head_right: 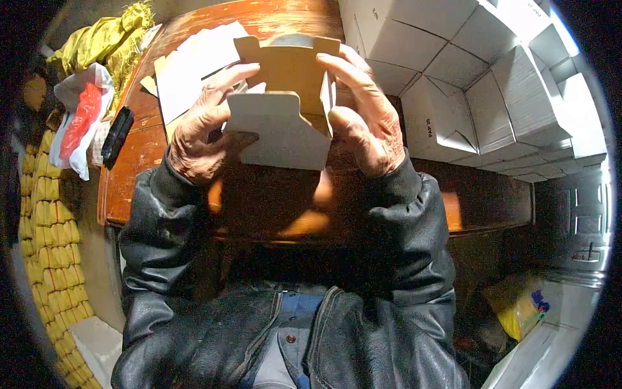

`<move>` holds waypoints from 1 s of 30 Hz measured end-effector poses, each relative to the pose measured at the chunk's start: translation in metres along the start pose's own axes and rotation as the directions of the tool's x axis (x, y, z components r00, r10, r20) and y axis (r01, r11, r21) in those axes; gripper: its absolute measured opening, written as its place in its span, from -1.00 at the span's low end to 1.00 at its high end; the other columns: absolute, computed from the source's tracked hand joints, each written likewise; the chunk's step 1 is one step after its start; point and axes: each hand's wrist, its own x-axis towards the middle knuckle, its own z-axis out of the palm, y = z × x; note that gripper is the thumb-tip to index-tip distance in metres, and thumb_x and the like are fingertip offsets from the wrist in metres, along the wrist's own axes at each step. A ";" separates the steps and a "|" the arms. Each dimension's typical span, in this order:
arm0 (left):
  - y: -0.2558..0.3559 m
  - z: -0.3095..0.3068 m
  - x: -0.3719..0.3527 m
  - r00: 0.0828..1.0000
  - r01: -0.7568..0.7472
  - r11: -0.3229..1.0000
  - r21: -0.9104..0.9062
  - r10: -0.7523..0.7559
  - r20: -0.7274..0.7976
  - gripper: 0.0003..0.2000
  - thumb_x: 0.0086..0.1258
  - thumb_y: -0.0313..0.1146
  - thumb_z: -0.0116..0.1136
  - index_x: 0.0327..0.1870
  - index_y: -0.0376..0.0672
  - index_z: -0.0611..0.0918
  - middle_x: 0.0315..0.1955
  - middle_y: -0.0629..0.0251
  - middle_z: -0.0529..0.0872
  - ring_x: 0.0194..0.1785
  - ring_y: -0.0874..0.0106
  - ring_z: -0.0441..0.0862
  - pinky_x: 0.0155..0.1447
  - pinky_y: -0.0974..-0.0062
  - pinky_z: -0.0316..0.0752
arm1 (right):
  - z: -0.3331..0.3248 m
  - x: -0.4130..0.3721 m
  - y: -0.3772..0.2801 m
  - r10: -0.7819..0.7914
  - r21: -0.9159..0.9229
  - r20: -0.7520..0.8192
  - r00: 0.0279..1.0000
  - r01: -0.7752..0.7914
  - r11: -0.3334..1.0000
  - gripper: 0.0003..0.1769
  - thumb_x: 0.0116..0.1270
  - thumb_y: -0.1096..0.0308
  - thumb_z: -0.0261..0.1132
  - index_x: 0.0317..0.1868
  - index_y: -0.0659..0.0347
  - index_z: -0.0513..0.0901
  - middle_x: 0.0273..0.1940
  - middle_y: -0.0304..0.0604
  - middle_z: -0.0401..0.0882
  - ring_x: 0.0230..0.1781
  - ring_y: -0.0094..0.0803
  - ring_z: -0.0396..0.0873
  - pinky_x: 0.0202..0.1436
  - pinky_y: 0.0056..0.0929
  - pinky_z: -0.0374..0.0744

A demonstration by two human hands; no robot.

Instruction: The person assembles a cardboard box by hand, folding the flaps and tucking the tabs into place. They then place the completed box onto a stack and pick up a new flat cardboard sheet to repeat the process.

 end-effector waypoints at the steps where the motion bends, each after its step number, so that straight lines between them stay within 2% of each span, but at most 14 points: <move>1: 0.000 0.000 0.000 0.999 -0.013 1.000 0.006 0.013 0.031 -0.52 0.05 -0.51 0.53 0.07 -0.08 0.68 0.31 -0.07 0.50 0.40 -0.01 0.40 0.46 0.06 0.26 | 0.001 0.000 -0.004 0.024 -0.009 0.008 1.000 -0.024 1.000 -0.31 0.33 0.06 0.33 0.38 0.23 0.47 0.44 0.09 0.31 0.48 -0.16 0.27 0.52 -0.17 0.21; 3: 0.001 -0.001 0.000 0.995 -0.040 0.999 0.014 0.039 0.095 -0.54 0.06 -0.52 0.52 0.05 -0.08 0.69 0.31 -0.07 0.50 0.40 -0.02 0.40 0.46 0.04 0.23 | -0.003 0.000 -0.004 0.052 -0.059 0.053 0.997 -0.049 0.997 -0.39 0.30 0.09 0.37 0.30 0.21 0.57 0.36 0.08 0.41 0.44 -0.16 0.32 0.50 -0.18 0.23; 6: 0.002 0.000 -0.001 0.992 -0.058 0.996 -0.064 0.065 0.111 -0.58 0.12 -0.50 0.49 0.06 -0.02 0.70 0.33 -0.05 0.50 0.44 0.01 0.35 0.50 0.04 0.17 | -0.002 -0.002 -0.006 0.116 -0.132 0.073 0.991 -0.106 0.986 -0.41 0.25 0.12 0.43 0.25 0.18 0.61 0.32 0.08 0.46 0.41 -0.14 0.36 0.48 -0.18 0.27; 10: 0.007 -0.006 -0.003 0.969 0.090 0.995 -0.050 -0.076 0.233 -0.69 0.30 -0.35 0.36 0.07 -0.10 0.71 0.28 -0.03 0.56 0.42 0.12 0.40 0.51 0.04 0.10 | -0.001 -0.002 -0.004 0.092 -0.188 0.068 0.993 -0.078 0.979 -0.45 0.15 0.38 0.46 0.21 0.17 0.63 0.31 0.08 0.47 0.40 -0.13 0.38 0.46 -0.19 0.32; 11: 0.008 -0.008 -0.003 0.965 0.089 0.996 -0.014 -0.083 0.247 -0.71 0.39 -0.28 0.27 0.08 -0.14 0.70 0.27 -0.02 0.57 0.40 0.15 0.43 0.51 0.05 0.06 | 0.000 -0.002 -0.004 0.077 -0.194 0.059 0.995 -0.064 0.979 -0.45 0.13 0.44 0.44 0.20 0.18 0.64 0.32 0.08 0.46 0.38 -0.15 0.40 0.44 -0.21 0.34; 13: 0.006 -0.009 -0.005 0.970 0.088 0.995 -0.041 -0.077 0.232 -0.69 0.40 -0.24 0.25 0.09 -0.14 0.70 0.27 -0.03 0.57 0.39 0.14 0.44 0.50 0.04 0.07 | 0.002 -0.001 -0.003 0.046 -0.208 0.039 0.998 -0.037 0.977 -0.44 0.09 0.56 0.41 0.18 0.20 0.64 0.33 0.07 0.44 0.36 -0.19 0.43 0.40 -0.27 0.38; 16: 0.003 -0.006 -0.007 0.976 0.090 0.992 -0.092 -0.070 0.206 -0.67 0.41 -0.20 0.24 0.11 -0.14 0.69 0.27 -0.04 0.57 0.38 0.14 0.45 0.51 0.04 0.06 | 0.005 -0.003 -0.006 0.107 -0.083 -0.022 0.994 -0.109 0.991 -0.43 0.04 0.65 0.37 0.15 0.23 0.64 0.36 0.05 0.42 0.30 -0.27 0.48 0.34 -0.34 0.45; 17: 0.003 -0.005 -0.007 0.978 0.091 0.990 -0.108 -0.068 0.196 -0.67 0.42 -0.19 0.24 0.11 -0.14 0.69 0.28 -0.04 0.56 0.38 0.14 0.45 0.51 0.04 0.06 | 0.004 -0.002 -0.003 -0.001 -0.094 -0.030 1.000 -0.002 0.996 -0.44 0.04 0.65 0.38 0.13 0.24 0.64 0.36 0.04 0.42 0.18 -0.38 0.55 0.21 -0.39 0.55; 20: 0.001 -0.006 -0.006 0.977 0.057 0.992 -0.111 -0.033 0.209 -0.66 0.40 -0.21 0.24 0.13 -0.15 0.68 0.27 -0.05 0.57 0.38 0.14 0.46 0.51 0.05 0.06 | 0.005 -0.001 -0.009 0.000 -0.072 -0.040 0.999 -0.003 0.997 -0.46 0.08 0.68 0.36 0.14 0.27 0.62 0.36 0.06 0.42 -0.01 -0.45 0.62 0.03 -0.47 0.62; 23: 0.008 -0.003 -0.004 0.982 0.081 0.995 -0.063 -0.069 0.175 -0.66 0.37 -0.27 0.24 0.12 -0.16 0.68 0.24 -0.04 0.60 0.36 0.14 0.48 0.50 0.06 0.07 | 0.004 0.000 -0.011 -0.027 -0.113 -0.016 1.000 0.025 0.993 -0.47 0.10 0.69 0.36 0.15 0.30 0.61 0.36 0.06 0.41 -0.10 -0.47 0.64 -0.04 -0.50 0.64; 26: 0.011 -0.004 0.002 0.983 0.048 0.996 -0.079 -0.033 0.181 -0.63 0.19 -0.52 0.34 0.07 -0.18 0.69 0.16 0.07 0.65 0.30 0.14 0.53 0.40 0.19 0.31 | 0.007 -0.001 -0.013 -0.008 -0.001 -0.059 0.998 0.008 1.000 -0.46 0.10 0.67 0.38 0.16 0.31 0.59 0.35 0.06 0.43 -0.02 -0.42 0.64 0.05 -0.46 0.62; 28: 0.007 -0.006 0.000 0.974 0.057 0.997 -0.043 -0.046 0.221 -0.66 0.31 -0.33 0.25 0.10 -0.18 0.68 0.18 0.01 0.64 0.33 0.12 0.51 0.47 0.10 0.15 | 0.008 -0.001 -0.012 -0.021 0.013 -0.094 0.995 0.023 1.000 -0.45 0.09 0.65 0.40 0.17 0.31 0.58 0.34 0.07 0.45 0.11 -0.35 0.60 0.16 -0.42 0.57; 29: 0.006 -0.006 -0.001 0.969 0.061 0.998 -0.026 -0.053 0.242 -0.65 0.37 -0.23 0.21 0.11 -0.18 0.67 0.19 -0.02 0.63 0.34 0.12 0.50 0.50 0.06 0.07 | 0.006 0.001 -0.012 -0.053 -0.043 -0.101 0.993 0.049 0.998 -0.44 0.09 0.64 0.41 0.17 0.30 0.58 0.34 0.08 0.46 0.18 -0.31 0.57 0.23 -0.40 0.54; 30: 0.005 -0.006 -0.001 0.971 0.062 0.997 -0.045 -0.050 0.232 -0.65 0.37 -0.23 0.20 0.11 -0.18 0.67 0.19 -0.02 0.63 0.34 0.11 0.50 0.50 0.05 0.07 | 0.003 0.001 -0.012 -0.084 -0.099 -0.108 0.991 0.074 0.992 -0.43 0.09 0.64 0.43 0.18 0.29 0.58 0.33 0.08 0.47 0.26 -0.27 0.54 0.29 -0.37 0.50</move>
